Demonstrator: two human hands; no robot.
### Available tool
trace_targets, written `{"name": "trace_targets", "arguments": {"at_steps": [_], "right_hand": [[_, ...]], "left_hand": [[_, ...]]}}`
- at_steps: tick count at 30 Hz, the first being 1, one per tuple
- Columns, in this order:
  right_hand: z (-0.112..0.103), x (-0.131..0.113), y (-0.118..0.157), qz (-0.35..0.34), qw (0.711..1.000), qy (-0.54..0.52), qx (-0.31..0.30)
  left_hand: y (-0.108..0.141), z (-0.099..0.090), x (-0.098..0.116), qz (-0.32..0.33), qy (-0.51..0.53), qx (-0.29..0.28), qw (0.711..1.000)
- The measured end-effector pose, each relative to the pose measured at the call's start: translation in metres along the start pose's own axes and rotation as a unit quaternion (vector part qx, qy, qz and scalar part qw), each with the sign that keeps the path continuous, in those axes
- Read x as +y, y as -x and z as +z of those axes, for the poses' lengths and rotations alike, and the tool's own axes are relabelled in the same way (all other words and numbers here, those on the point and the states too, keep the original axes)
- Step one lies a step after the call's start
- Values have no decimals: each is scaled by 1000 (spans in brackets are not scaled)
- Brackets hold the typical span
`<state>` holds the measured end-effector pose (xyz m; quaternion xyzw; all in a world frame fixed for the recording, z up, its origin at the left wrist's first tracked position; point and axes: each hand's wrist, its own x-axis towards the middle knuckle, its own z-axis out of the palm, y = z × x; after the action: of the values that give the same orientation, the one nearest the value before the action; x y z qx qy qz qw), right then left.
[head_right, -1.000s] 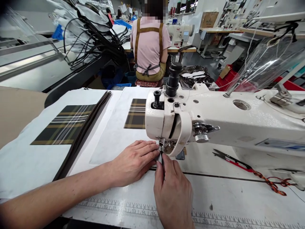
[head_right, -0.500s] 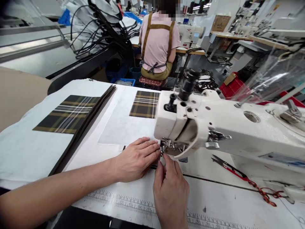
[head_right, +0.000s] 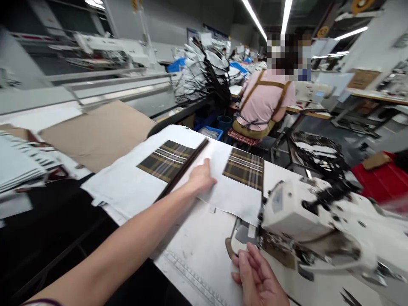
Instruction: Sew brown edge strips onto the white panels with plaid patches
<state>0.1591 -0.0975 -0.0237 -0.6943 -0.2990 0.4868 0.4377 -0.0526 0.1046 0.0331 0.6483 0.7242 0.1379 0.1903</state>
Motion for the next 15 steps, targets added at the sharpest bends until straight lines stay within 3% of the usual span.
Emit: {"name": "trace_targets", "arguments": {"at_steps": [2,3,5,8,10,12,15], "right_hand": [[24,-18,-1,108,970,-188,-108],[37,-28,-5,135,948,-257,-134],[62,-50,-19,125,922,-340,-136],[97,-77,-47,43,927,-359,-102],[121,-89,-57,-1,935,-343,-87],[149,-93,-54,-44,940,-319,-111],[198,-87,-29,-109,939,-250,-209]], "left_hand": [[-10,-9,15,28,15,-31,999],[-15,-17,23,54,20,-35,998],[-25,-43,36,110,23,-22,993],[-30,-103,28,160,26,14,987],[-23,-148,-2,168,37,36,984],[-8,-186,-50,154,55,59,985],[25,-213,-141,88,90,87,988]]}}
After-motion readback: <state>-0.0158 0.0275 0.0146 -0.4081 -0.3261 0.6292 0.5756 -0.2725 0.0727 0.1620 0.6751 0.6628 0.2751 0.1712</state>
